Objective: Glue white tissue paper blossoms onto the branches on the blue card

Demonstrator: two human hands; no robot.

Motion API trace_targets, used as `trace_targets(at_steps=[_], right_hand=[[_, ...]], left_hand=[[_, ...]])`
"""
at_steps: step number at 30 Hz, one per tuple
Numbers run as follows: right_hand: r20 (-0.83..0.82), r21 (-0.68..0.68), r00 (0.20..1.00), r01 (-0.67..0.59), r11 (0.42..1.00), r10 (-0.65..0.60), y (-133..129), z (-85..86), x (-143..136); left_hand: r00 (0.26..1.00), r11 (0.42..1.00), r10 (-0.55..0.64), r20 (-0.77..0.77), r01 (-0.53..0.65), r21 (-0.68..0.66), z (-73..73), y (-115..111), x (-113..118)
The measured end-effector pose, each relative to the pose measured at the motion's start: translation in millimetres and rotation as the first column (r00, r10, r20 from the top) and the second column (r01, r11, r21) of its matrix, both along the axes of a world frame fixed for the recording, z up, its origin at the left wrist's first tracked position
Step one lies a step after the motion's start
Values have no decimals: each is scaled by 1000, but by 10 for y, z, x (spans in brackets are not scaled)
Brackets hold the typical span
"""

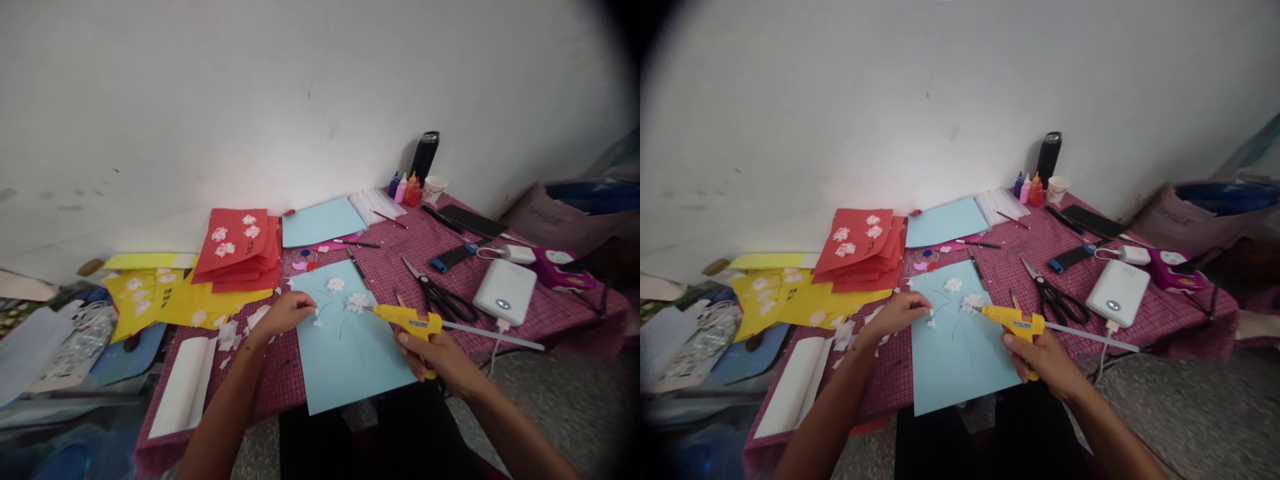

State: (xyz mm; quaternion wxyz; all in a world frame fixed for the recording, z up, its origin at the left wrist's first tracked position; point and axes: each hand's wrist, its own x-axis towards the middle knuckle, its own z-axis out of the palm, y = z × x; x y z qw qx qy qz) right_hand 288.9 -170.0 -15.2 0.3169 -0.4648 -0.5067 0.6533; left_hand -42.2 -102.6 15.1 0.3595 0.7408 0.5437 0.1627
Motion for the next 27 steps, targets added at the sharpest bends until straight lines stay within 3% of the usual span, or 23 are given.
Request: trace_targets(at_steps=[27], right_hand=[[51, 7, 999, -3, 1000, 2, 11, -21, -17]], left_hand=[[988, 989, -144, -47, 142, -39, -134, 85, -10]])
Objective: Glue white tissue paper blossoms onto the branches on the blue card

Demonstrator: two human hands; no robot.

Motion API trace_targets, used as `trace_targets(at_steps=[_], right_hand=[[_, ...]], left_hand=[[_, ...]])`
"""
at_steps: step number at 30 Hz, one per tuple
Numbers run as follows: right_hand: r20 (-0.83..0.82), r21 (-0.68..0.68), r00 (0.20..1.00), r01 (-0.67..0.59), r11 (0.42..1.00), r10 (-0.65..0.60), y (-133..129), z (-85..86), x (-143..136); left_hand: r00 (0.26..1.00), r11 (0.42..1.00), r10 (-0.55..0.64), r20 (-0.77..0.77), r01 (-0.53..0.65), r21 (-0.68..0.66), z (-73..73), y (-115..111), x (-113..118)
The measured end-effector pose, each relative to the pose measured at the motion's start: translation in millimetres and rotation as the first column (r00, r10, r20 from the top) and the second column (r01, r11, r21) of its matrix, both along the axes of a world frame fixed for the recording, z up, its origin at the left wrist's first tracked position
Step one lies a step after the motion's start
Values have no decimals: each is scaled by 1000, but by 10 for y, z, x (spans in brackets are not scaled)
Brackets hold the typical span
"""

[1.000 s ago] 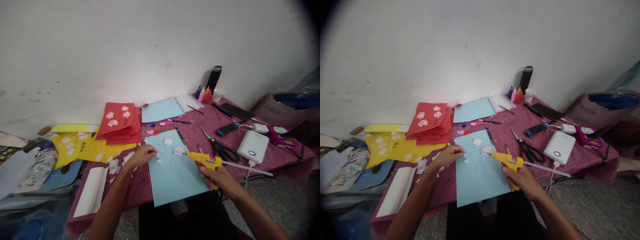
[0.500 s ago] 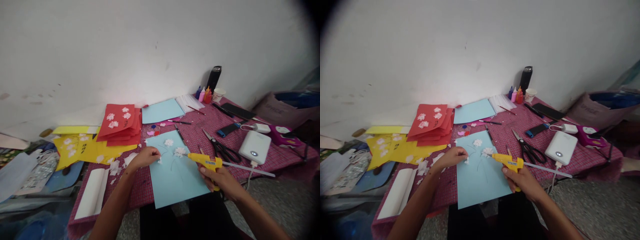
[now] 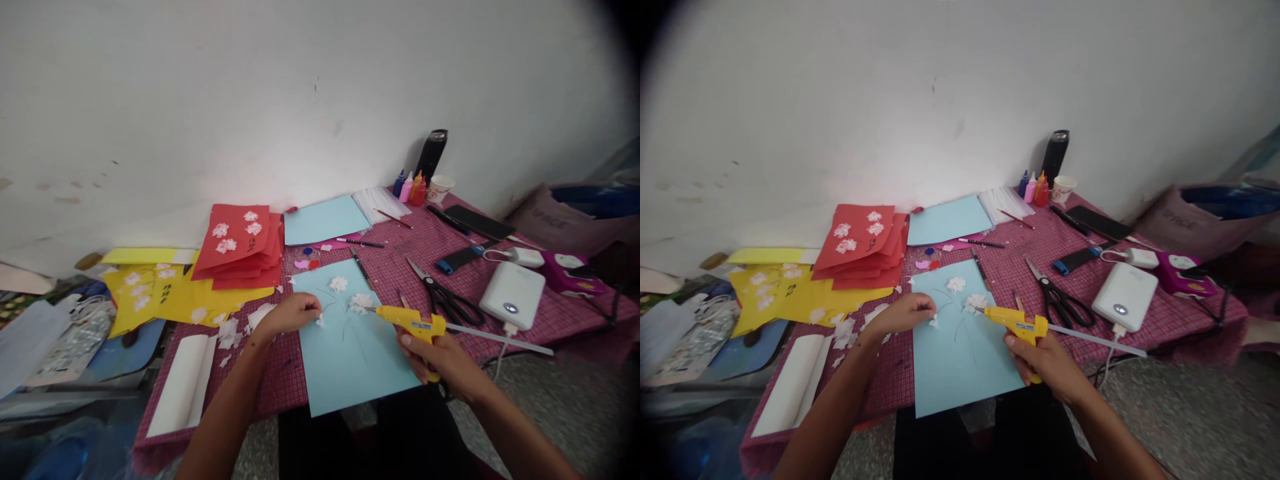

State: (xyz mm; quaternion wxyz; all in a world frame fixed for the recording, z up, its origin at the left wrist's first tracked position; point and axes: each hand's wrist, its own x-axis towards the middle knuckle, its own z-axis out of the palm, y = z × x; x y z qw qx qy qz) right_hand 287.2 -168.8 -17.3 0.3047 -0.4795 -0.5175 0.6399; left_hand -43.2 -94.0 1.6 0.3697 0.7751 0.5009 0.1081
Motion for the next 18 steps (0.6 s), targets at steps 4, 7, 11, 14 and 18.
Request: trace_targets(at_steps=[4, 7, 11, 14, 18], right_hand=[[-11, 18, 1000, 3, 1000, -3, 10, -42, 7], [-33, 9, 999, 11, 1000, -11, 9, -59, 6], [-42, 10, 999, 19, 1000, -18, 4, -64, 2], [-38, 5, 999, 17, 1000, -17, 5, -61, 1], [-30, 4, 999, 22, 1000, -22, -1, -49, -1]], left_hand=[[999, 999, -35, -24, 35, 16, -35, 7, -7], [999, 999, -35, -39, 36, 30, -49, 4, -11], [998, 998, -41, -57, 43, 44, -56, -4, -8], [998, 997, -43, -49, 47, 64, -25, -24, -8], [998, 994, -21, -51, 26, 102, 96, -91, -47]])
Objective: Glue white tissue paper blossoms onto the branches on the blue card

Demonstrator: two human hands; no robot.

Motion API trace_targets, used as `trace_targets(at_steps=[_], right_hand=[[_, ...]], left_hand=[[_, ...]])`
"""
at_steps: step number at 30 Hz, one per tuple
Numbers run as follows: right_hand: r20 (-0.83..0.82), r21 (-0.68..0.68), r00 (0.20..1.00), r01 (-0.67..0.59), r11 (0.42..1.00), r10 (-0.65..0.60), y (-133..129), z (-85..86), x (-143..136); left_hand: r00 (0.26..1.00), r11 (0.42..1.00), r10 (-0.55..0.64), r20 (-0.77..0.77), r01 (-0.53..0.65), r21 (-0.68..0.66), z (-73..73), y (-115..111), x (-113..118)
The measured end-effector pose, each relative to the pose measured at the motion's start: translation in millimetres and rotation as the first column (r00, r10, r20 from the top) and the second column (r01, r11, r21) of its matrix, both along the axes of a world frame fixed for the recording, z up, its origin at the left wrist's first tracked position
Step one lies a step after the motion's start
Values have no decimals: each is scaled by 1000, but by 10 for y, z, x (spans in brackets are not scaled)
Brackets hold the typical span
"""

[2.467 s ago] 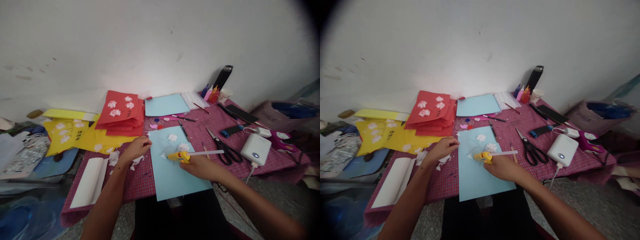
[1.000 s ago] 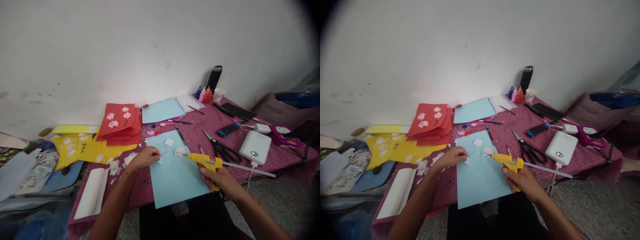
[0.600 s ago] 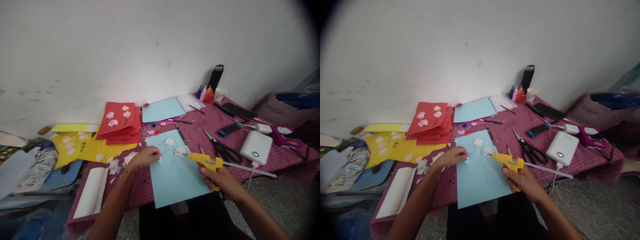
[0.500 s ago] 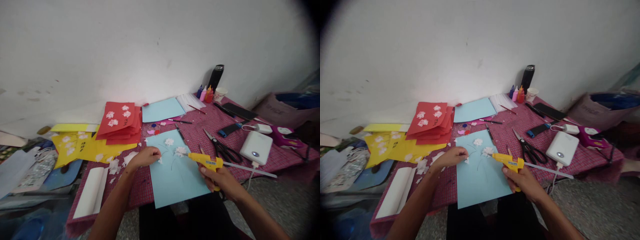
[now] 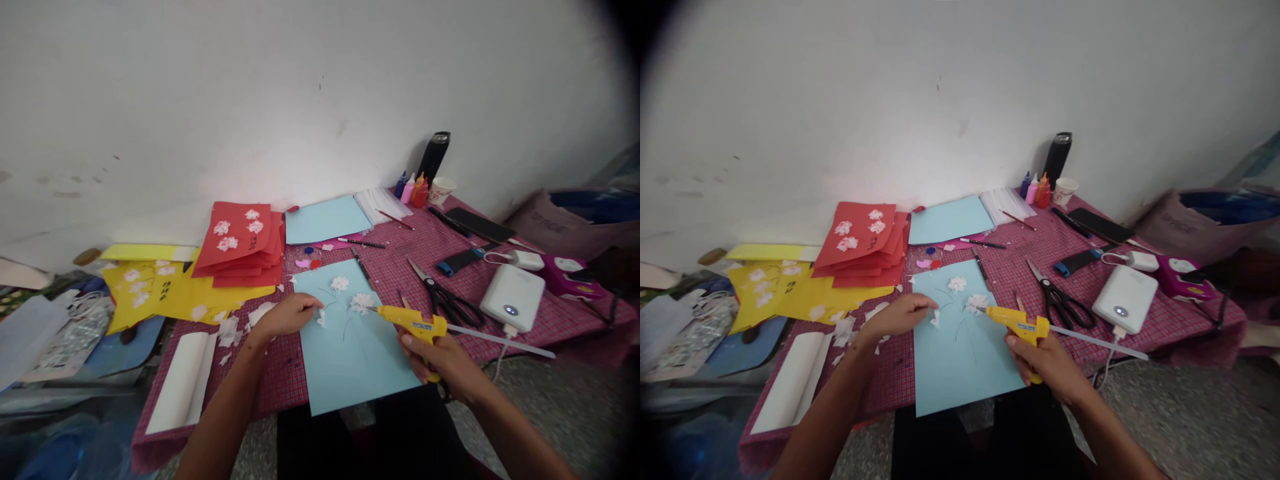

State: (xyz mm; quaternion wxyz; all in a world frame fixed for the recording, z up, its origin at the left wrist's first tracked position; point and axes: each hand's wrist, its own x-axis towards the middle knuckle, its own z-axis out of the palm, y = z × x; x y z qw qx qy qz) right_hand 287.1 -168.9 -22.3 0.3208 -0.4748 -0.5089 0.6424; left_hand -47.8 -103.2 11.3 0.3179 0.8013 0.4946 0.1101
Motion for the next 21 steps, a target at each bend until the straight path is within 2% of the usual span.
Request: trace_targets(at_steps=[5, 13, 21], right_hand=[[0, -2, 1000, 4, 1000, -4, -3, -8, -6], [21, 16, 1000, -4, 1000, 4, 1, -6, -3], [46, 11, 999, -9, 1000, 9, -2, 8, -3]], left_hand=[[998, 995, 69, 2, -69, 79, 112, -109, -61], [999, 992, -12, -44, 18, 127, -24, -192, 11], [996, 989, -31, -87, 43, 141, -68, -188, 0]])
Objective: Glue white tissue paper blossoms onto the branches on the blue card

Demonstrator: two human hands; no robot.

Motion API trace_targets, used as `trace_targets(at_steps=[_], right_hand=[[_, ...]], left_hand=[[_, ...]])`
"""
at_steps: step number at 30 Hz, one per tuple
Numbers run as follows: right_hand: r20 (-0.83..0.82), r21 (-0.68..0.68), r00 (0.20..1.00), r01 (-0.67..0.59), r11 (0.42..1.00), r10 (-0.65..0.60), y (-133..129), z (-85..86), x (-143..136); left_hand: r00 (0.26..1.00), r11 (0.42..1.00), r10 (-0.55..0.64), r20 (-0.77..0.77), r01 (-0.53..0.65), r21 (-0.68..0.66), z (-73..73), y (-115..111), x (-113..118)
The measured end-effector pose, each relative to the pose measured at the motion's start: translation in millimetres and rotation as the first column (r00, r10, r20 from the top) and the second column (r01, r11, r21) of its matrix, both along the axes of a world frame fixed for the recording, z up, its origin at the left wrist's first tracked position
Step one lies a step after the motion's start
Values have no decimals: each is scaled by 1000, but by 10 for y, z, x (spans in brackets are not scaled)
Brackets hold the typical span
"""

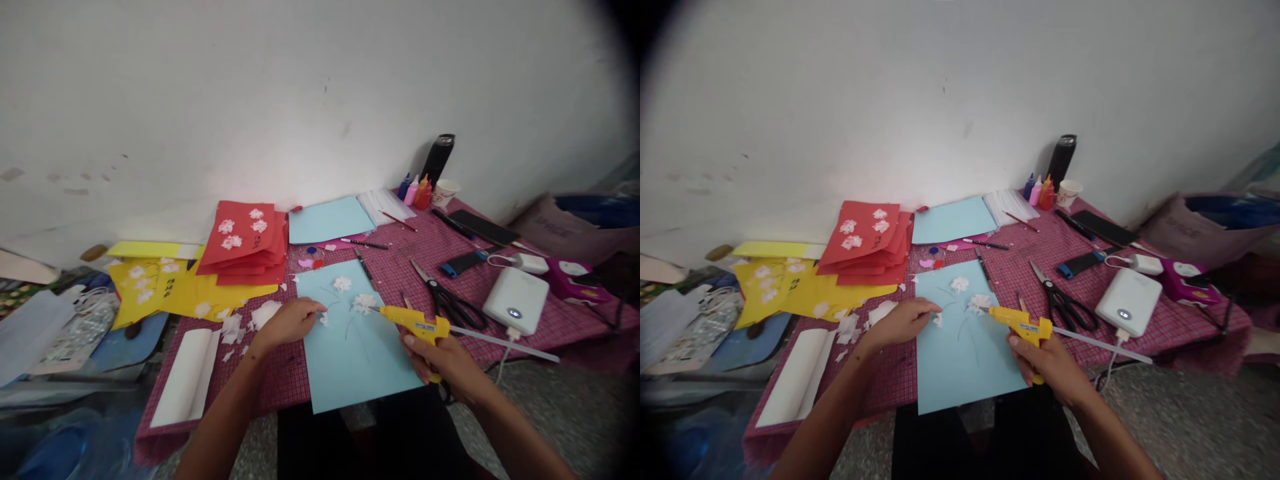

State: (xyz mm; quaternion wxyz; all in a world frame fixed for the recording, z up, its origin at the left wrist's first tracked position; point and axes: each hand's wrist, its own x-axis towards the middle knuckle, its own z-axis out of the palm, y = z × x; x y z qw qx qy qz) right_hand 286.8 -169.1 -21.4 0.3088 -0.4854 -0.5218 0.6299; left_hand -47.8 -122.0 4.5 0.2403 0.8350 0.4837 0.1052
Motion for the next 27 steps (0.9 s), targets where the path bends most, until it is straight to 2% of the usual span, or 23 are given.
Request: trace_targets(at_steps=[5, 8, 11, 14, 16, 19, 23, 27], right_hand=[[2, -9, 1000, 8, 1000, -8, -3, 20, -15], [5, -27, 1000, 25, 999, -25, -4, 17, -18], [-31, -28, 999, 24, 999, -25, -4, 15, -21], [-27, -20, 999, 23, 1000, -24, -4, 7, -21], [-12, -21, 1000, 25, 999, -26, -5, -7, -17], [-15, -16, 1000, 19, 1000, -19, -6, -32, -9], [-40, -15, 999, 24, 1000, -25, -8, -43, -6], [-50, -20, 998, 24, 1000, -25, -4, -21, -9]], left_hand=[[1000, 1000, 13, -22, -13, 9, -16, -52, 49], [999, 998, 44, -13, -43, 45, 3, -77, 1], [982, 972, 189, -11, -185, 145, 34, -2, -208], [908, 889, 418, -37, -400, 222, 51, 162, -491], [877, 865, 475, -73, -450, 220, 48, 267, -625], [862, 860, 495, -109, -468, 206, 26, 366, -682], [848, 852, 514, -131, -487, 190, -12, 419, -628], [870, 865, 493, -35, -485, 131, 8, 429, -593]])
